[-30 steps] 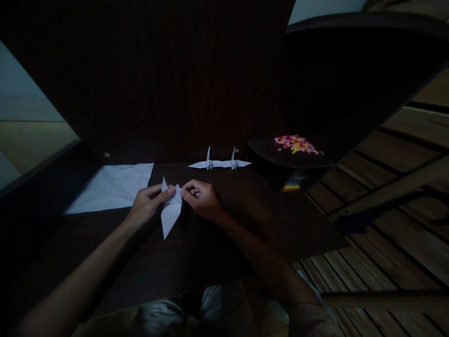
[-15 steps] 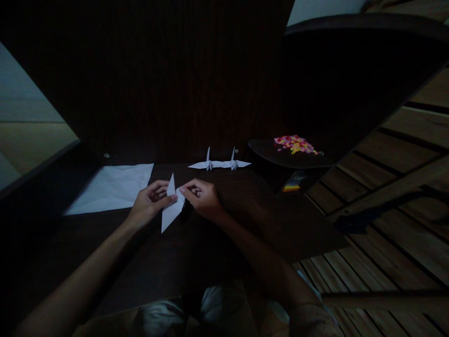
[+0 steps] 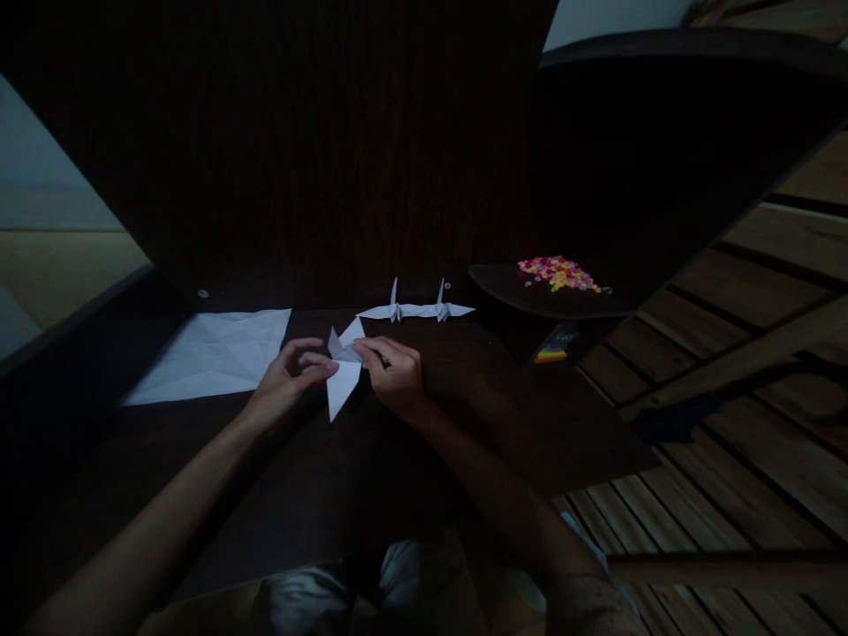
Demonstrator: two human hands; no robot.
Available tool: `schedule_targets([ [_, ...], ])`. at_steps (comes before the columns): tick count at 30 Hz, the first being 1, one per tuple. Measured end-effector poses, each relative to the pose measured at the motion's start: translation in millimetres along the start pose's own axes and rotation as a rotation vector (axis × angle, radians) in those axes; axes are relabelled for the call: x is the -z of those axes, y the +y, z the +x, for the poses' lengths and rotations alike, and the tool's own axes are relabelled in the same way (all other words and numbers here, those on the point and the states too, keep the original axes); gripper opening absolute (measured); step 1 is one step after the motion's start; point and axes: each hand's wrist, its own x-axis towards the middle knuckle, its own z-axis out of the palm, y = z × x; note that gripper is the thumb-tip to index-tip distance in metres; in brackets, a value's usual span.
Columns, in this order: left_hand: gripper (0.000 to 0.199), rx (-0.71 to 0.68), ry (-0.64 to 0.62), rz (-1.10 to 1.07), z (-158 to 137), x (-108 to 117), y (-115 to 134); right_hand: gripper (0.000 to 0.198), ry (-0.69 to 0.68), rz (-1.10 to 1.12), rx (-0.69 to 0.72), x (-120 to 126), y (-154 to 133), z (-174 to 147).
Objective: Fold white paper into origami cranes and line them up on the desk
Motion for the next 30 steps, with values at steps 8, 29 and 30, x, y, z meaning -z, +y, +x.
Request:
schedule_targets([
  [8,0.049,0.027,-0.018,-0.021,-0.3,1.4,0.6,0.022,-0.068,-0.024,-0.049,-2.6,4.4,-4.0],
  [29,0.035,0.075,-0.002,-0.028,0.1,4.4,4.1,0.014,-0.146,-0.100,0.102,5.8,1.2,7.4],
  [30,0.035,0.074,0.004,-0.021,0.1,4.3,4.1,0.014,-0.151,-0.113,0.123,5.5,1.7,8.0],
])
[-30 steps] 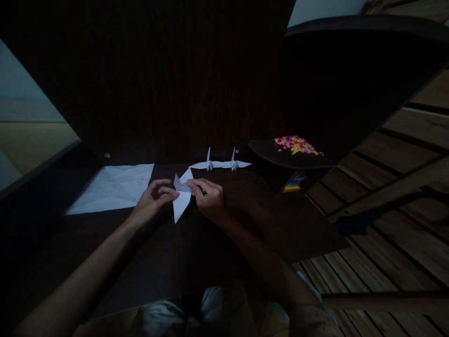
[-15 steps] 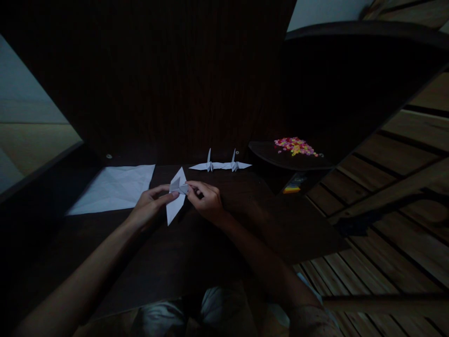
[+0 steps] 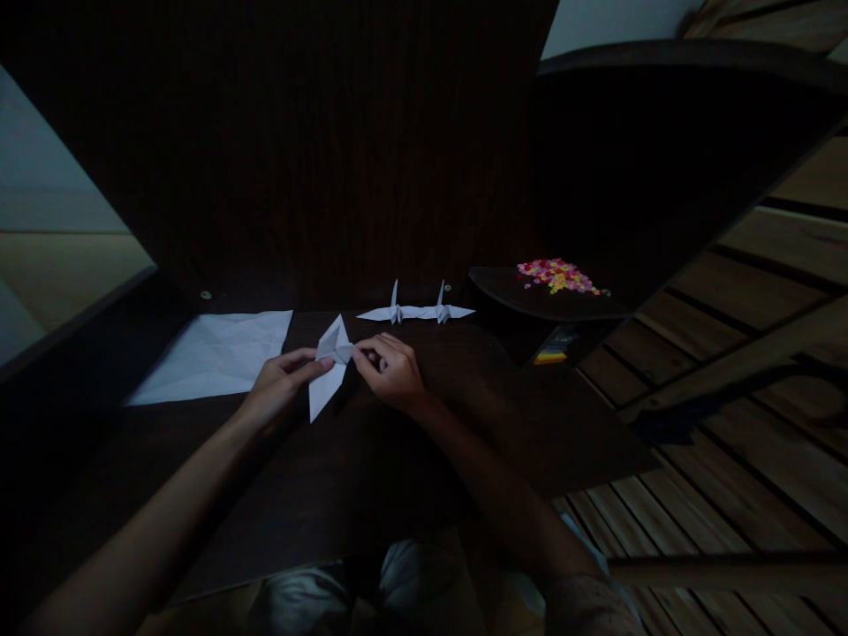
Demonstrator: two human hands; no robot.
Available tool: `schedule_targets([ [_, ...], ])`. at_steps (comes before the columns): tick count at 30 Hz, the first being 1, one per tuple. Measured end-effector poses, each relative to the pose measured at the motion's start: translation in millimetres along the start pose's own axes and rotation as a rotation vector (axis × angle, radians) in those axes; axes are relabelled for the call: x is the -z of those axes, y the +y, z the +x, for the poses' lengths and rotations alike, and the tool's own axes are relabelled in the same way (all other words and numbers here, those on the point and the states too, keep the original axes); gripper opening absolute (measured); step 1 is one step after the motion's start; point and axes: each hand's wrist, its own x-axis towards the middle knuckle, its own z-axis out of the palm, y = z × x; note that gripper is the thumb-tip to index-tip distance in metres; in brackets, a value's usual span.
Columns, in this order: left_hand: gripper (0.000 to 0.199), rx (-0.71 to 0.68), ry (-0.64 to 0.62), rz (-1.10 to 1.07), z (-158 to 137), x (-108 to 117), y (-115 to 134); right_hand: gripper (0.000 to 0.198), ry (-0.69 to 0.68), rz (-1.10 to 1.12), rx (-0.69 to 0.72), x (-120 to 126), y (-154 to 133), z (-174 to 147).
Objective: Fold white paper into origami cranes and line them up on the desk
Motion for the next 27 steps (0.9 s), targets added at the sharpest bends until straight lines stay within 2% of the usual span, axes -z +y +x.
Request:
schedule_targets([
  [4,0.037,-0.019,0.029,0.008,0.4,0.1,-0.9,0.013,0.024,-0.016,0.050,-1.8,2.0,0.5],
  [7,0.037,-0.018,0.039,-0.003,1.2,0.7,-1.3,0.012,0.035,0.013,0.011,-3.2,3.2,-0.7],
  [10,0.035,-0.022,0.030,-0.036,1.7,1.4,-0.5,0.018,0.057,0.156,-0.151,-3.7,5.2,-0.8],
  [14,0.031,-0.038,-0.042,-0.104,1.5,2.3,-0.3,0.015,0.064,0.510,-0.485,-4.1,9.2,3.8],
  [16,0.029,-0.026,-0.105,-0.104,0.8,2.6,-1.0,0.022,-0.011,0.614,-0.610,-4.4,10.7,6.4],
  [18,0.031,-0.013,-0.152,-0.079,-0.1,2.5,-1.6,0.027,-0.144,0.663,-0.688,-4.4,11.0,7.6],
  [21,0.044,0.012,-0.167,-0.063,-0.6,2.0,-1.8,0.026,-0.302,0.679,-0.720,-3.6,9.0,7.1],
  [27,0.062,-0.029,-0.142,-0.067,3.2,3.7,-5.3,0.022,-0.427,0.657,-0.758,-3.3,4.8,6.0],
])
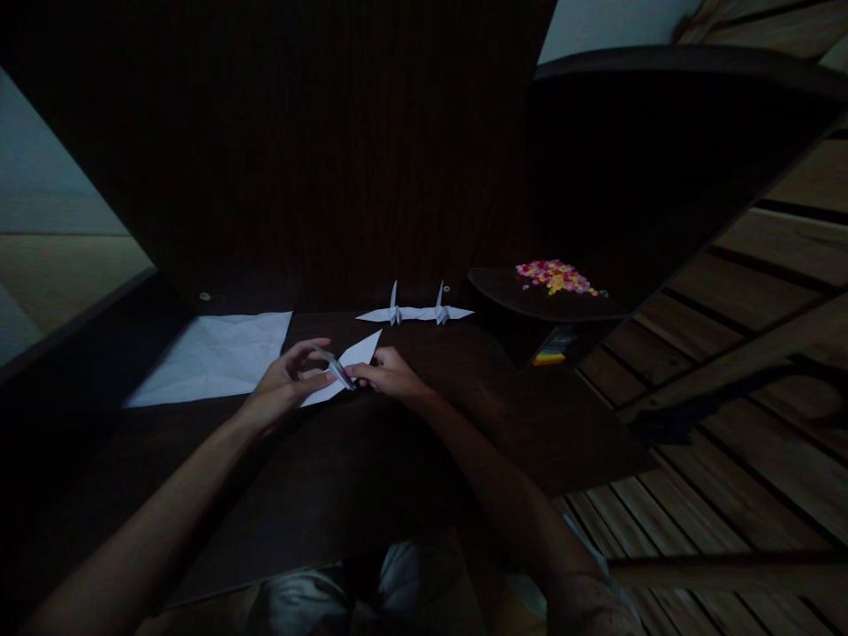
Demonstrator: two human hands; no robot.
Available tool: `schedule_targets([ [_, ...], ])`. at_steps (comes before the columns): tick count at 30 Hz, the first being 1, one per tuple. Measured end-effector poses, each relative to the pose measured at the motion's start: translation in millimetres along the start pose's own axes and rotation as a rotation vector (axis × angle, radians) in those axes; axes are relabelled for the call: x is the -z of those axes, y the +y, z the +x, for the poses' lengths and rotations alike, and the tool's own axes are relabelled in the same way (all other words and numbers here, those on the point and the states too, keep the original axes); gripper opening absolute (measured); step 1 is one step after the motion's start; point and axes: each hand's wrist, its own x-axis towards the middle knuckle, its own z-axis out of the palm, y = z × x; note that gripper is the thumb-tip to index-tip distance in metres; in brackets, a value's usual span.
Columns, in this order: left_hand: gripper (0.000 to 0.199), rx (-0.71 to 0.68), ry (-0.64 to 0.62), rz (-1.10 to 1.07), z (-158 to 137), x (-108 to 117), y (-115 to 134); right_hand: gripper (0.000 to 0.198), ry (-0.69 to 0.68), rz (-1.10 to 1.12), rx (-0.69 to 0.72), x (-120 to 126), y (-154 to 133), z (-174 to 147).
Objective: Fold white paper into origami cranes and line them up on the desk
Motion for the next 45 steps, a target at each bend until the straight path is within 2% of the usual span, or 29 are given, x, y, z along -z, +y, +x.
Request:
schedule_targets([
  [5,0.060,0.008,-0.081,0.035,0.1,0.6,-3.2,0.019,-0.018,-0.035,0.069,-1.7,3.3,2.6],
  [15,0.058,0.052,-0.086,0.038,-2.2,-0.7,-1.2,0.028,0.042,-0.155,0.259,2.7,15.7,5.7],
  [20,0.062,0.045,-0.199,0.076,-4.5,-0.5,0.2,0.028,0.031,-0.163,0.269,1.3,12.1,2.2],
  [26,0.046,-0.057,-0.196,0.144,-6.2,-2.2,2.9,0.032,0.037,-0.068,0.251,2.9,5.3,-0.1],
  [35,0.048,-0.072,-0.210,0.121,-6.2,-2.7,1.0,0.038,0.030,-0.019,0.208,6.4,0.8,0.8],
  [45,0.049,-0.090,-0.217,0.113,-6.4,-4.0,2.3,0.035,0.033,0.047,0.201,9.7,2.8,2.9],
])
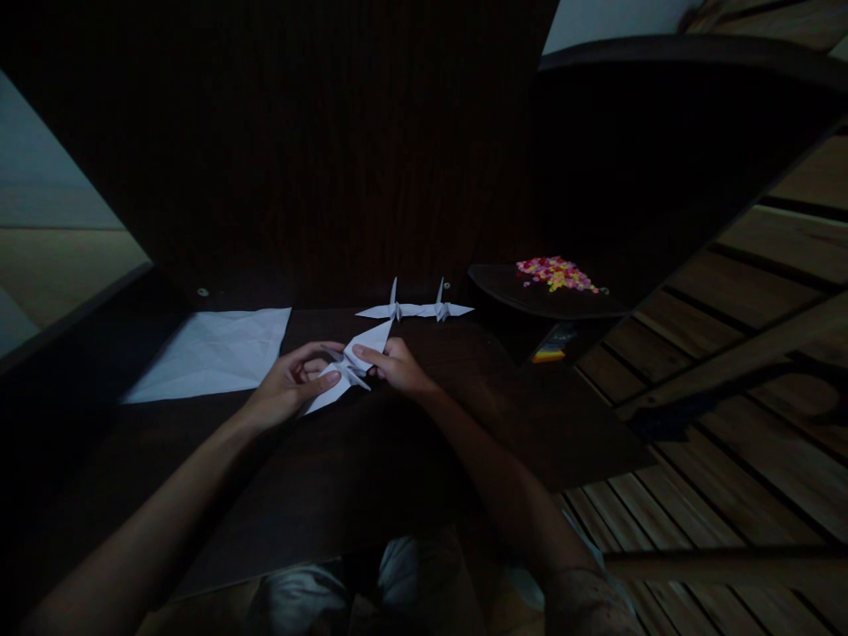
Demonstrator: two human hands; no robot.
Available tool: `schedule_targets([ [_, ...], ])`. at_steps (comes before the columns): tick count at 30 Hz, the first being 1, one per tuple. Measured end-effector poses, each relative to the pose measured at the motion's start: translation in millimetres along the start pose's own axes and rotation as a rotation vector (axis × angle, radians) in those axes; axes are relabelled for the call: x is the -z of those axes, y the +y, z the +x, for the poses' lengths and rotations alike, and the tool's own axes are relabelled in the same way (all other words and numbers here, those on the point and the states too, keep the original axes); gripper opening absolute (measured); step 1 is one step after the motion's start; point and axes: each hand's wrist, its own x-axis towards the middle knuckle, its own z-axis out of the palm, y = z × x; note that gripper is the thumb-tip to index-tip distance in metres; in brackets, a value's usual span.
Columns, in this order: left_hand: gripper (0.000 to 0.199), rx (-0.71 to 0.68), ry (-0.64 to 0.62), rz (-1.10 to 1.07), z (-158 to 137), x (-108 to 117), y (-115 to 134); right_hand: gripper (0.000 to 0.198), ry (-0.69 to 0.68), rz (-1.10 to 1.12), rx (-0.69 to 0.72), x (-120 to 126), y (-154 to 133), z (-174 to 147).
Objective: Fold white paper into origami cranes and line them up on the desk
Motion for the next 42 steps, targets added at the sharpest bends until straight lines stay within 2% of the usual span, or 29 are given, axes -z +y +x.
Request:
schedule_targets([
  [7,0.042,0.000,-0.014,-0.028,-0.7,-0.2,0.5,0.034,0.020,0.046,-0.023,-1.1,-1.5,0.0],
  [15,0.048,0.010,-0.022,-0.033,0.4,1.6,-2.7,0.033,0.041,0.069,-0.055,0.8,2.0,1.7],
  [26,0.050,-0.011,-0.059,0.001,-1.1,0.5,-0.7,0.033,-0.029,0.059,-0.111,-5.6,3.3,-2.0],
  [29,0.049,-0.011,-0.078,0.004,-1.6,1.0,0.8,0.029,-0.064,0.094,-0.154,-4.9,4.1,-1.9],
  [34,0.051,-0.004,-0.114,0.008,-3.1,-1.0,4.5,0.023,-0.020,0.199,-0.245,-2.3,9.1,-0.1],
  [42,0.048,-0.061,-0.144,0.078,-4.1,0.0,1.7,0.025,-0.054,0.270,-0.246,-5.9,7.9,-2.6],
])
